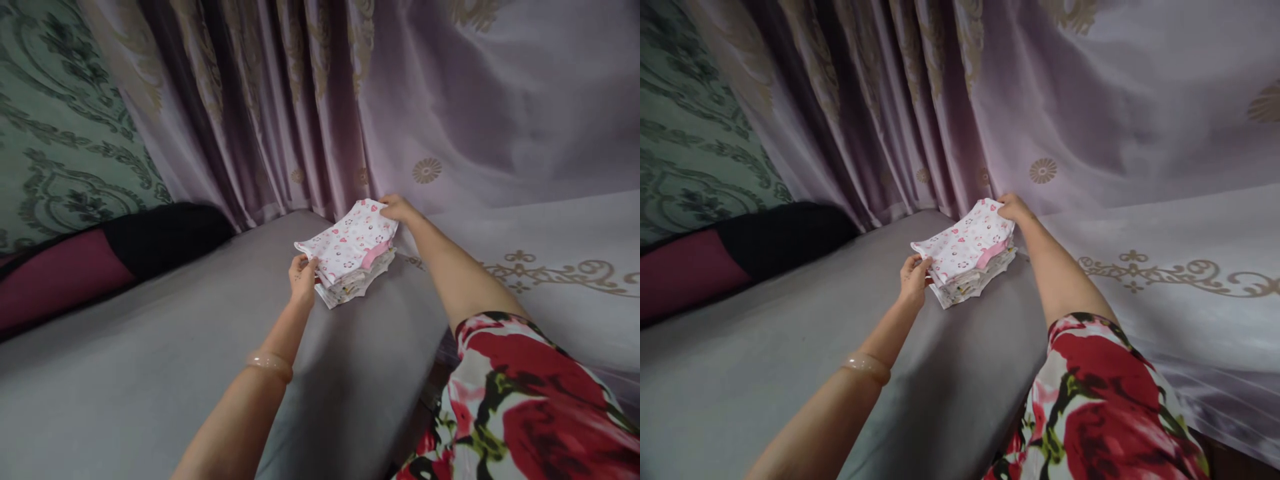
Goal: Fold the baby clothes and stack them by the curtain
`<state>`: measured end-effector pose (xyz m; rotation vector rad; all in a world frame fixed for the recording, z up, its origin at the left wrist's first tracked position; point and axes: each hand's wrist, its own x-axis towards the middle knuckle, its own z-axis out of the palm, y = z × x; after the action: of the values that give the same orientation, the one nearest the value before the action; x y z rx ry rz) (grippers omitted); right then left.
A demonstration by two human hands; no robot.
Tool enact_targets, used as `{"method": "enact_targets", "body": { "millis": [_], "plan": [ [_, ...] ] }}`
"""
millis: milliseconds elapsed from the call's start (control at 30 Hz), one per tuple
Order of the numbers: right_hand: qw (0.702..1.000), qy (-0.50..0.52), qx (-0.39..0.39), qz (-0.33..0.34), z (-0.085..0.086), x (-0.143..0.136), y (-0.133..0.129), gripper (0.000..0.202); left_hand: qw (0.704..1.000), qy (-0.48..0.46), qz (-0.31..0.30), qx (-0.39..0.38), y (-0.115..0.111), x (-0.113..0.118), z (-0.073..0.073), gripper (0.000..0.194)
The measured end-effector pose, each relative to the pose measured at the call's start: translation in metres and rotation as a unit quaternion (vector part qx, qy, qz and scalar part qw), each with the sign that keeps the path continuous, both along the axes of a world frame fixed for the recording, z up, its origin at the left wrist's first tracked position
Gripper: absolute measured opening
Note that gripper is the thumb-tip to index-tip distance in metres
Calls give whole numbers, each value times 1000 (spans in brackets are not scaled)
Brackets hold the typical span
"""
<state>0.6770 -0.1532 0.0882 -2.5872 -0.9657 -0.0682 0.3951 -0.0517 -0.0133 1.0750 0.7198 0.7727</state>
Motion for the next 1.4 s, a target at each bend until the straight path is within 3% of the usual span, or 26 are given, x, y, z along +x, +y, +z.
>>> {"method": "enact_targets", "body": {
  "millis": [133, 233, 300, 467, 600, 667, 800, 967, 1067, 1233, 1400],
  "plan": [
    [997, -54, -57, -8, -11, -10, -4, 41, 998, 70, 2, 4, 3, -3, -4, 17],
    [981, -162, -103, -23, -29, -20, -3, 38, 990, 141, 12, 6, 7, -6, -17, 22],
    [976, -181, -118, -8, -42, -31, 1, 39, 987, 159, -2, 31, 9, -9, -27, 25],
    [990, -35, -134, 27, -63, -66, 18, 53, 974, 193, -55, 106, 16, -31, -53, 30],
    [987, 32, -154, 16, -60, -80, 20, 57, 961, 209, -101, 146, 34, -69, -75, 34],
    [989, 33, -141, 12, -54, -84, 20, 57, 956, 213, -119, 166, 45, -95, -79, 33],
    [993, -4, -104, 50, -43, -114, 28, 56, 945, 248, -134, 168, 57, -151, -61, 25],
    [975, -89, -57, 195, -39, -191, 36, 53, 930, 306, -114, 168, 53, -215, -21, 16],
    [953, -146, -8, 267, -46, -226, 38, 52, 924, 338, -82, 157, 53, -249, -7, 9],
    [920, -176, 40, 347, -74, -259, 54, 56, 915, 377, -32, 141, 63, -305, 1, 10],
    [906, -146, 12, 398, -134, -281, 83, 59, 916, 375, 45, 131, 72, -357, -12, 11]
  ]
}}
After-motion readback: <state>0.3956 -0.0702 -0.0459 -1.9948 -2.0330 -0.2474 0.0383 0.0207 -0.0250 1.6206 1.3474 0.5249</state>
